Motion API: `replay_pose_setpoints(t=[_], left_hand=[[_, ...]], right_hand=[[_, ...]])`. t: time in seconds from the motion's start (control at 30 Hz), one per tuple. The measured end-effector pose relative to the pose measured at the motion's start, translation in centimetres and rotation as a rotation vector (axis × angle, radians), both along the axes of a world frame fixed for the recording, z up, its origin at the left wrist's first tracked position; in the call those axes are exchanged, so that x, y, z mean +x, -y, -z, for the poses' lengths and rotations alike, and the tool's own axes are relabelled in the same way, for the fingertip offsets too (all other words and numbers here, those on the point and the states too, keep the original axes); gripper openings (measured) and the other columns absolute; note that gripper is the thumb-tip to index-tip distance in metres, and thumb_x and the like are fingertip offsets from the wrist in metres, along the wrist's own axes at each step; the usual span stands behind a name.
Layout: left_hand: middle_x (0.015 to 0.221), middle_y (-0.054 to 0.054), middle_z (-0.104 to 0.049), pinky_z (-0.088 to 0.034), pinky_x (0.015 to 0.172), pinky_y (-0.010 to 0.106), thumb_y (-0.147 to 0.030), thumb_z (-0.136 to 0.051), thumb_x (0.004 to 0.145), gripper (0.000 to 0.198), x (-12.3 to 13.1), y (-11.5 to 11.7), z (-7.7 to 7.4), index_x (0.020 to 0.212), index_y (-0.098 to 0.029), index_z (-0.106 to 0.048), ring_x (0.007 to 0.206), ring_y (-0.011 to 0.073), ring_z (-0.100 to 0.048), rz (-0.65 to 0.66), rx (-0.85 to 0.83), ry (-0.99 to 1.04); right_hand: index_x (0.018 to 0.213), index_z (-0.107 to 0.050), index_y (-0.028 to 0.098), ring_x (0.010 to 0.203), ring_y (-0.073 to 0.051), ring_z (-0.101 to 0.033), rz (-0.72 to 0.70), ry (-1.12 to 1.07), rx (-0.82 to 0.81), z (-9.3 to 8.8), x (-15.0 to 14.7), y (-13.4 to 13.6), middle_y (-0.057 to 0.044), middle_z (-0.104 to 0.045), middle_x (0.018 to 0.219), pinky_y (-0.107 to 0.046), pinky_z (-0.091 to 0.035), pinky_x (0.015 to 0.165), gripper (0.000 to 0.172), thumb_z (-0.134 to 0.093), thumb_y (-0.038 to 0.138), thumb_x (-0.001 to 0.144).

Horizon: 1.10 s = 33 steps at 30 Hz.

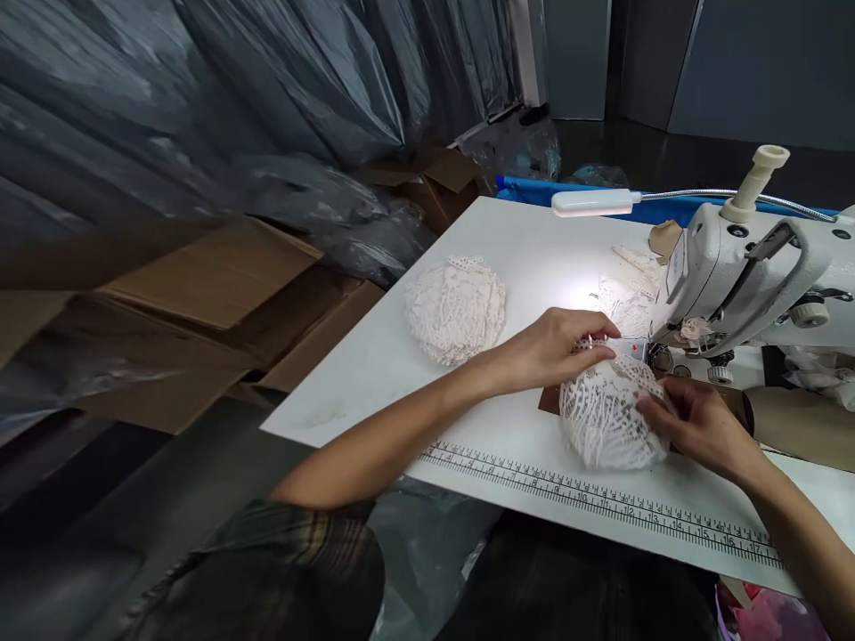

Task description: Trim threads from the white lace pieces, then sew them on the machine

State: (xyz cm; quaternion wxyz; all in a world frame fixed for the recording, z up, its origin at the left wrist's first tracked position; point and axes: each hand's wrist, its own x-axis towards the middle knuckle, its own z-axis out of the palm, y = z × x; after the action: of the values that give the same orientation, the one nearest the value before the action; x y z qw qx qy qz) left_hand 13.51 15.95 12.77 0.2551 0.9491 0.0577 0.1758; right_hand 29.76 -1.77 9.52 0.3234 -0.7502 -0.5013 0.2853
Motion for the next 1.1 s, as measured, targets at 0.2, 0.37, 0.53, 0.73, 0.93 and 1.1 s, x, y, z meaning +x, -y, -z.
replay_pose_setpoints(t=[0.2, 0.37, 0.53, 0.73, 0.93, 1.1], left_hand=[[0.109, 0.014, -0.067, -0.053, 0.07, 0.037, -0.02, -0.039, 0.101, 0.025, 2.2, -0.5, 4.3, 0.102, -0.012, -0.062, 0.088, 0.0212, -0.064, -0.038, 0.457, 0.044], [0.122, 0.016, -0.064, -0.053, 0.089, 0.04, -0.038, -0.042, 0.102, 0.036, 2.2, 1.9, 6.2, 0.118, -0.011, -0.06, 0.105, 0.0231, -0.063, 0.28, 0.372, 0.098], [0.139, 0.017, -0.056, -0.045, 0.098, 0.048, -0.044, -0.045, 0.099, 0.044, 1.8, 1.5, 6.0, 0.131, -0.015, -0.054, 0.118, 0.0305, -0.057, 0.242, 0.367, -0.06], [0.133, 0.013, -0.062, -0.044, 0.103, 0.047, -0.039, -0.045, 0.101, 0.032, 1.8, 0.3, 6.4, 0.122, -0.019, -0.058, 0.117, 0.024, -0.06, 0.191, 0.324, 0.107], [0.111, 0.01, -0.071, -0.056, 0.085, 0.037, -0.019, -0.05, 0.098, 0.018, 2.3, 2.3, 6.5, 0.111, -0.016, -0.062, 0.101, 0.0188, -0.066, 0.136, 0.449, 0.359], [0.103, 0.011, -0.072, -0.053, 0.089, 0.034, -0.02, -0.049, 0.098, 0.016, 3.0, 2.7, 7.0, 0.102, -0.012, -0.063, 0.097, 0.0178, -0.066, 0.202, 0.435, 0.305]], right_hand=[[0.093, -0.072, 0.024, 0.061, -0.022, -0.065, 0.13, 0.265, -0.115, 0.7, 1.3, -1.0, -0.005, -0.072, 0.072, -0.03, -0.041, 0.053, 0.031, -0.058, 0.05, 0.082], [0.089, -0.07, 0.023, 0.068, -0.023, -0.069, 0.18, 0.198, -0.029, 1.0, 1.2, -0.3, -0.006, -0.074, 0.075, -0.03, -0.046, 0.058, 0.028, -0.057, 0.045, 0.08], [0.09, -0.07, 0.02, 0.059, -0.02, -0.066, 0.194, 0.162, -0.041, 1.2, 1.2, -0.1, -0.005, -0.072, 0.072, -0.03, -0.047, 0.057, 0.03, -0.056, 0.045, 0.079], [0.097, -0.072, 0.019, 0.061, -0.02, -0.066, 0.19, 0.223, 0.013, 1.3, 0.7, 0.3, -0.005, -0.073, 0.072, -0.029, -0.047, 0.058, 0.036, -0.055, 0.047, 0.083], [0.094, -0.075, 0.02, 0.068, -0.018, -0.066, 0.088, 0.474, 0.168, 2.1, -0.4, 0.5, -0.008, -0.074, 0.087, -0.026, -0.044, 0.056, 0.031, -0.048, 0.036, 0.09], [0.092, -0.074, 0.02, 0.062, -0.015, -0.064, -0.025, 0.62, 0.195, 2.2, -0.5, 0.5, -0.008, -0.073, 0.09, -0.024, -0.04, 0.051, 0.029, -0.048, 0.032, 0.092]])
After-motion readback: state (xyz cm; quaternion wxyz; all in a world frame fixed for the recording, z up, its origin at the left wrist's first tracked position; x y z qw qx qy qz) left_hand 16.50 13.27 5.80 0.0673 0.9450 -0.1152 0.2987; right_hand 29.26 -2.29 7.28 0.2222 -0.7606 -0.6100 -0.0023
